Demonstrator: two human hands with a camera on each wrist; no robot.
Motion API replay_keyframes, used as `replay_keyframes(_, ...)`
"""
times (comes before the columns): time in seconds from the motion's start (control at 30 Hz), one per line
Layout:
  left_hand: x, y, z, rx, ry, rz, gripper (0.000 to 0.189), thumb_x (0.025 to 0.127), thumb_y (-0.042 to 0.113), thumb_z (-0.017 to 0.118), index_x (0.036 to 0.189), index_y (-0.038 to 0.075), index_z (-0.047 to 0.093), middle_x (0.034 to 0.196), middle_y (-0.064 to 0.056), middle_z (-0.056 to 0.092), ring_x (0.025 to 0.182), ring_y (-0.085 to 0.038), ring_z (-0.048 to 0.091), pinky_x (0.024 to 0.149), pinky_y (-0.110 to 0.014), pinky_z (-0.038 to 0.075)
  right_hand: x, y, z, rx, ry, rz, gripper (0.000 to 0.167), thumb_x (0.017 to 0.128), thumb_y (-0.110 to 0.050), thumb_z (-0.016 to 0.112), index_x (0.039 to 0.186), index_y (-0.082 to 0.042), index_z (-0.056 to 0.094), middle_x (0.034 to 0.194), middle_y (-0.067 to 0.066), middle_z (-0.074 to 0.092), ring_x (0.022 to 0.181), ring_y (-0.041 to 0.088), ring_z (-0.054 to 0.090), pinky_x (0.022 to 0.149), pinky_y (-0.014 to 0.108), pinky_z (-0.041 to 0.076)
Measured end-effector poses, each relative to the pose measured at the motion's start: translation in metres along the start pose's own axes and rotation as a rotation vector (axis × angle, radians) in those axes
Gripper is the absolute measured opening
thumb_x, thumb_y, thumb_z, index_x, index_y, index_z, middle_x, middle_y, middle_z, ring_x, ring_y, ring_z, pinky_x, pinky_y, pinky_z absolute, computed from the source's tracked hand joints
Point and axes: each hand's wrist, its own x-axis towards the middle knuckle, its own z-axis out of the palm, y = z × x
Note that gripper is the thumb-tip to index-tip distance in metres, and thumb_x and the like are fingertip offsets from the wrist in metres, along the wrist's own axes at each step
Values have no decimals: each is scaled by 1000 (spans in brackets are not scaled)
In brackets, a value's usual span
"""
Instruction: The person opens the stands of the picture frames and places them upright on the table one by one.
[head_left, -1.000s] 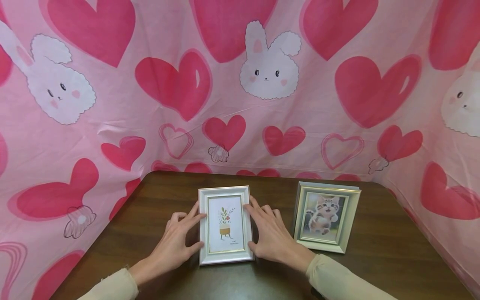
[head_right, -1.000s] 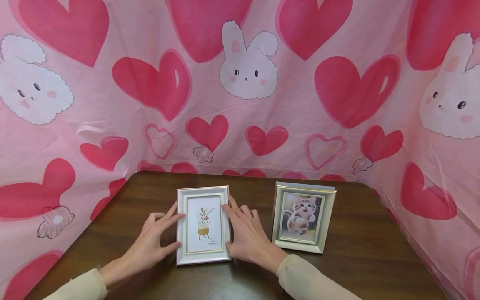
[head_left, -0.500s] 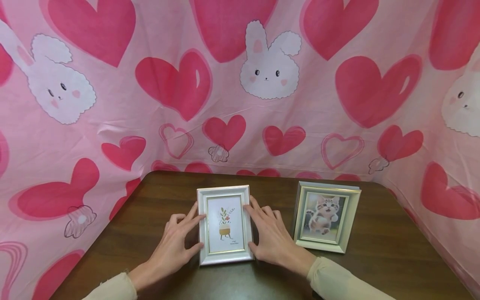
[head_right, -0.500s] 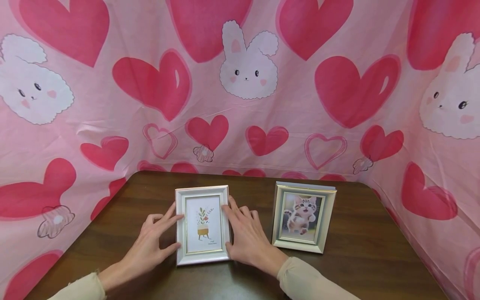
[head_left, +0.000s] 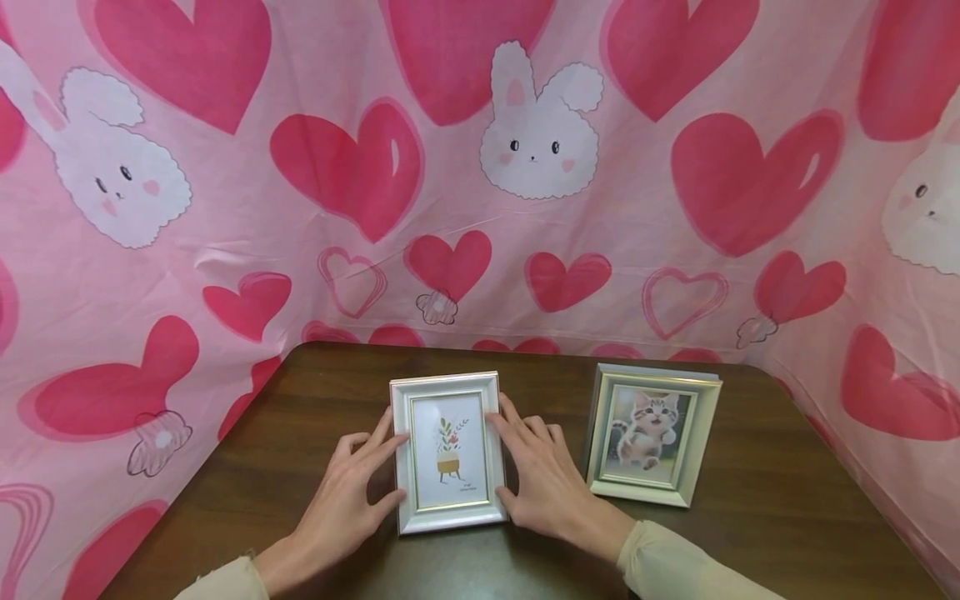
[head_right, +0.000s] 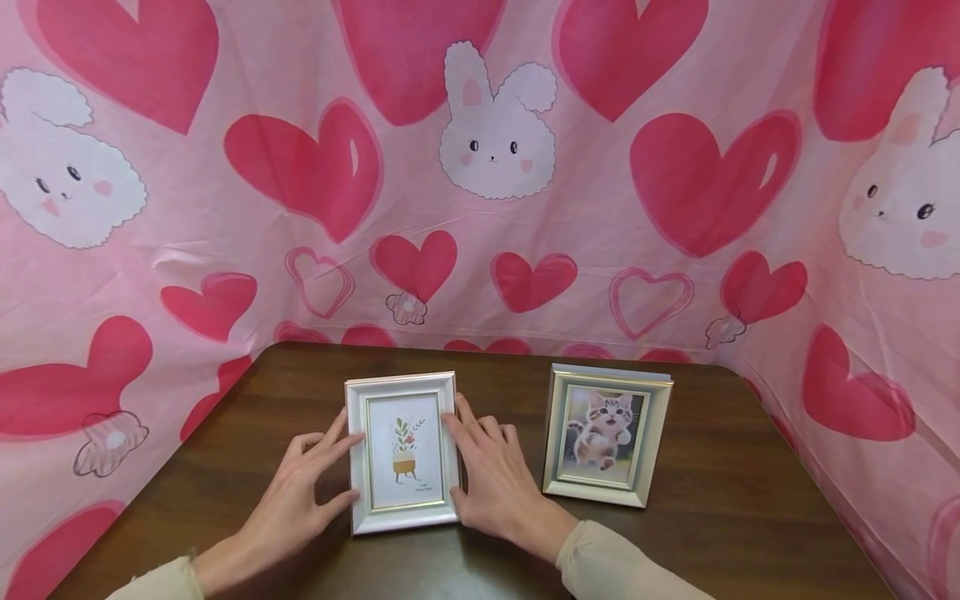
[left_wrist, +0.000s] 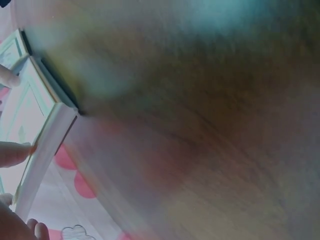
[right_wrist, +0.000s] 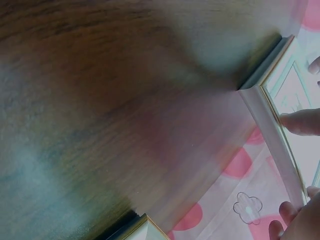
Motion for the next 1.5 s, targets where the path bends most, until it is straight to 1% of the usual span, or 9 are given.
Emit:
replay_keyframes(0.4, -7, 3, -1, 21, 67, 51, 88, 65, 6, 100, 145, 15, 65, 168, -3, 36, 116, -23, 50, 87, -46, 52, -5, -1, 1, -1, 41, -28, 102, 71, -30, 94, 158, -16, 43, 172, 9, 27, 115, 21, 51, 90, 42, 39)
replay_keyframes(0.63, -10, 11, -1, -30, 119, 17, 110, 67, 0, 98, 161, 22, 46, 164, -2, 43, 124, -26, 53, 90, -53, 55, -9, -2, 2, 0, 73, -45, 104, 70, -31, 96, 159, -17, 44, 172, 8, 27, 117, 21, 52, 90, 43, 39)
replay_keyframes(0.83, -11, 18, -3, -69, 155, -14, 110, 68, -1, 96, 162, 23, 44, 161, -2, 49, 128, -21, 58, 95, -55, 55, -11, -3, 2, -14, 88, -59, 106, 69, -31, 96, 159, -17, 43, 172, 8, 26, 118, 21, 52, 90, 42, 40)
replay_keyframes(0.9, -11, 19, -4, -89, 180, -20, 108, 68, -2, 96, 161, 23, 46, 152, -3, 58, 124, -21, 62, 94, -55, 56, -12, -3, 2, -17, 93, -63, 106, 69, -30, 96, 159, -17, 43, 172, 8, 25, 118, 21, 52, 91, 42, 40)
replay_keyframes(0.97, -11, 20, -5, -110, 208, -23, 106, 69, -3, 95, 160, 22, 47, 140, -3, 66, 118, -20, 66, 93, -52, 57, -12, -3, 1, -21, 99, -66, 106, 69, -30, 96, 159, -16, 43, 172, 8, 25, 118, 21, 52, 91, 42, 40)
replay_keyframes(1.07, -9, 22, -6, -159, 248, -33, 102, 70, -6, 93, 158, 21, 49, 127, 1, 71, 109, -19, 69, 93, -35, 55, -13, -4, 1, -21, 105, -67, 105, 70, -29, 96, 160, -16, 42, 173, 8, 25, 118, 22, 52, 91, 42, 40)
replay_keyframes(1.23, -5, 26, -9, -258, 288, -46, 98, 72, -13, 88, 157, 17, 51, 137, 1, 69, 107, -20, 70, 97, -11, 41, -15, -5, 2, -27, 113, -68, 104, 71, -28, 95, 160, -15, 42, 173, 8, 24, 117, 23, 53, 90, 42, 40)
replay_keyframes(1.33, -3, 27, -10, -327, 291, -43, 96, 73, -18, 85, 157, 15, 51, 141, -3, 67, 108, -22, 71, 99, -10, 42, -15, -5, 2, -32, 120, -70, 104, 70, -28, 95, 160, -15, 43, 173, 8, 24, 117, 23, 53, 90, 43, 40)
replay_keyframes(1.5, -3, 29, -11, -432, 284, -70, 91, 75, -25, 79, 155, 10, 53, 139, -9, 67, 110, -27, 70, 99, -19, 46, -15, -5, 2, -39, 130, -74, 105, 70, -28, 96, 159, -15, 43, 172, 9, 26, 117, 23, 53, 90, 42, 40)
